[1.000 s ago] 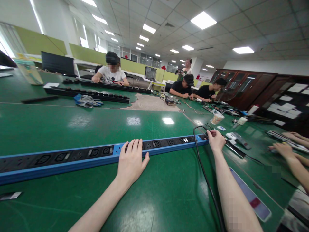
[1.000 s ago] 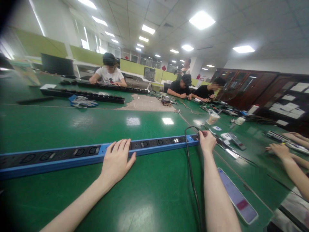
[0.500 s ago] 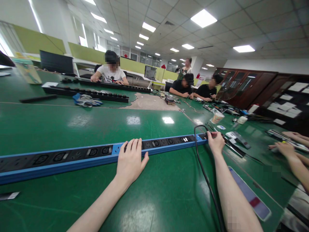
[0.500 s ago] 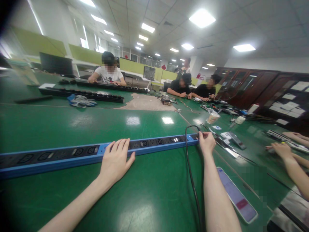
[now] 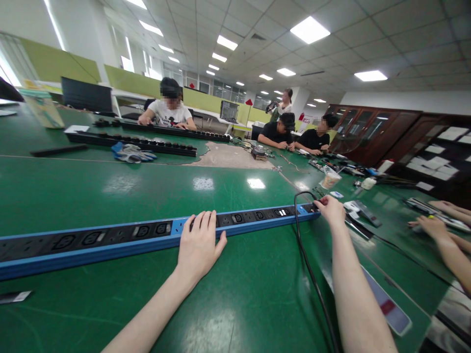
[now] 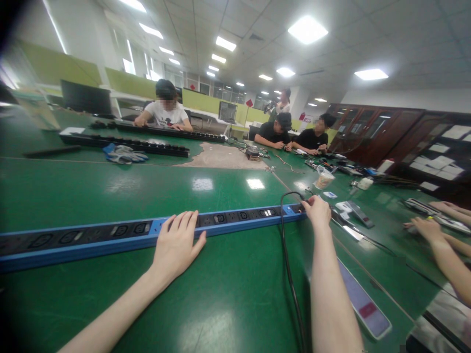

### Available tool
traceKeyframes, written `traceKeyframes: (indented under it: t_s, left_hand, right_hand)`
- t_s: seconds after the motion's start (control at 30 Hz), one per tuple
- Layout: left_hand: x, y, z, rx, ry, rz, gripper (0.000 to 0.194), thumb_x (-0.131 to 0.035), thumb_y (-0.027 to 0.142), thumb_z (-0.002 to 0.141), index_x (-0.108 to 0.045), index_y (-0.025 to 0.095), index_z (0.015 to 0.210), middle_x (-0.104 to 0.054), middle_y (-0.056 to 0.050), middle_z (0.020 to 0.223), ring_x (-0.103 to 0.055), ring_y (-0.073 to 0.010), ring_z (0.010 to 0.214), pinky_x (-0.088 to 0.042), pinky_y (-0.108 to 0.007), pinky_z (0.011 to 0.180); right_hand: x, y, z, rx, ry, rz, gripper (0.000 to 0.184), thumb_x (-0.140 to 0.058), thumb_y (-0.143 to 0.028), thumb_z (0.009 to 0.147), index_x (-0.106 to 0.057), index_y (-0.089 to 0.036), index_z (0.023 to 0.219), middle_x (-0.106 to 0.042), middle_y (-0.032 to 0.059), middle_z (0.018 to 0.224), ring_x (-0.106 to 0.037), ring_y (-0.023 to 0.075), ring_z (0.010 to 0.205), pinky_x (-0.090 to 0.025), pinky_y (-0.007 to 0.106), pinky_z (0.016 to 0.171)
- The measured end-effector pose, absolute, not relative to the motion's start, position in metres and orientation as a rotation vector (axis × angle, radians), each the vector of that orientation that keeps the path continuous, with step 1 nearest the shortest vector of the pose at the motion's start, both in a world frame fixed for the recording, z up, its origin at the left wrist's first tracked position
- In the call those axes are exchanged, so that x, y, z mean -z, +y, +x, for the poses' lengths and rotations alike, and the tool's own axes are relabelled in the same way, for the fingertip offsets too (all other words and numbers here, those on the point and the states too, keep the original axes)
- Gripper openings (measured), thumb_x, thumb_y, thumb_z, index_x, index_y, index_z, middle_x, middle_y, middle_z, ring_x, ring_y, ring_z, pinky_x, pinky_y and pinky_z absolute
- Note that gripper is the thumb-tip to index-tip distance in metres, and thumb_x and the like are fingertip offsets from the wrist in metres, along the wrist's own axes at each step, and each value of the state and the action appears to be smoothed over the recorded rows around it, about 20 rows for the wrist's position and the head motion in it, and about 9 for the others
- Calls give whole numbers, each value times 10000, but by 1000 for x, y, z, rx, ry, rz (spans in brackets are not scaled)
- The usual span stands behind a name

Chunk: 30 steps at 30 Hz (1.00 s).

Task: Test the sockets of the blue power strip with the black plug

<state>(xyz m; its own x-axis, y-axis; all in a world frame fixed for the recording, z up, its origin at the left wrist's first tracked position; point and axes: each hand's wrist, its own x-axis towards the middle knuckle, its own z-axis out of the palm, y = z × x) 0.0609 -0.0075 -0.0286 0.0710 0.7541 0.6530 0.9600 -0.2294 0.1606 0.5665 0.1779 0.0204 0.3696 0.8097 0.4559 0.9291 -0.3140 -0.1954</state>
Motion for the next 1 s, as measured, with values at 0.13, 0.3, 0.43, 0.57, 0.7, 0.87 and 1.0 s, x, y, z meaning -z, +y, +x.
traceKeyframes:
  t_s: [0.13,0.3,0.43,0.57,0.7,0.87,1.0]
  left_hand:
    - [28,-8,61,917,-1714,-2043,602,-494,408,952,-522,84,1458,-591,-208,1407,-518,-361,1320,-298,-554,1176]
    - [27,-9,61,955,-1696,-2037,593,-504,397,945,-526,105,1460,-602,-200,1398,-525,-363,1314,-303,-561,1168]
    - [27,-9,60,940,-1703,-2041,592,-496,394,949,-523,95,1459,-600,-203,1399,-521,-359,1315,-292,-555,1175]
    - [27,-9,60,930,-1706,-2042,594,-492,395,950,-521,89,1458,-595,-205,1403,-519,-357,1317,-296,-551,1173]
    - [27,-9,60,933,-1709,-2045,594,-488,396,952,-515,95,1463,-593,-202,1407,-516,-357,1322,-293,-550,1174]
    - [28,-9,60,959,-1716,-2038,594,-491,391,950,-506,112,1474,-597,-196,1404,-516,-361,1319,-290,-564,1171]
    - [28,-9,60,985,-1694,-2035,596,-494,387,948,-499,123,1482,-602,-189,1400,-516,-361,1316,-291,-572,1167]
  right_hand:
    - [-18,181,564,366,-1482,-2169,335,-693,-525,815,-743,-233,972,-745,102,969,-676,279,872,-495,365,745]
    - [-18,182,562,356,-1451,-2155,334,-704,-510,798,-752,-220,956,-747,112,954,-673,277,853,-508,379,762]
    - [-17,183,558,353,-1374,-2168,335,-706,-508,793,-749,-218,954,-740,125,951,-671,291,874,-515,400,780]
    - [-17,187,553,338,-1317,-2231,330,-715,-511,776,-747,-232,948,-730,133,988,-670,322,920,-525,435,789]
    - [-19,188,550,326,-1289,-2267,344,-718,-521,770,-751,-242,969,-722,144,1013,-666,335,956,-528,468,822]
    - [-19,193,552,291,-1287,-2300,397,-744,-579,728,-780,-262,965,-727,156,983,-677,349,938,-533,480,803]
    - [-28,205,562,300,-1406,-2299,409,-812,-574,624,-805,-243,864,-734,154,882,-688,338,840,-533,446,727]
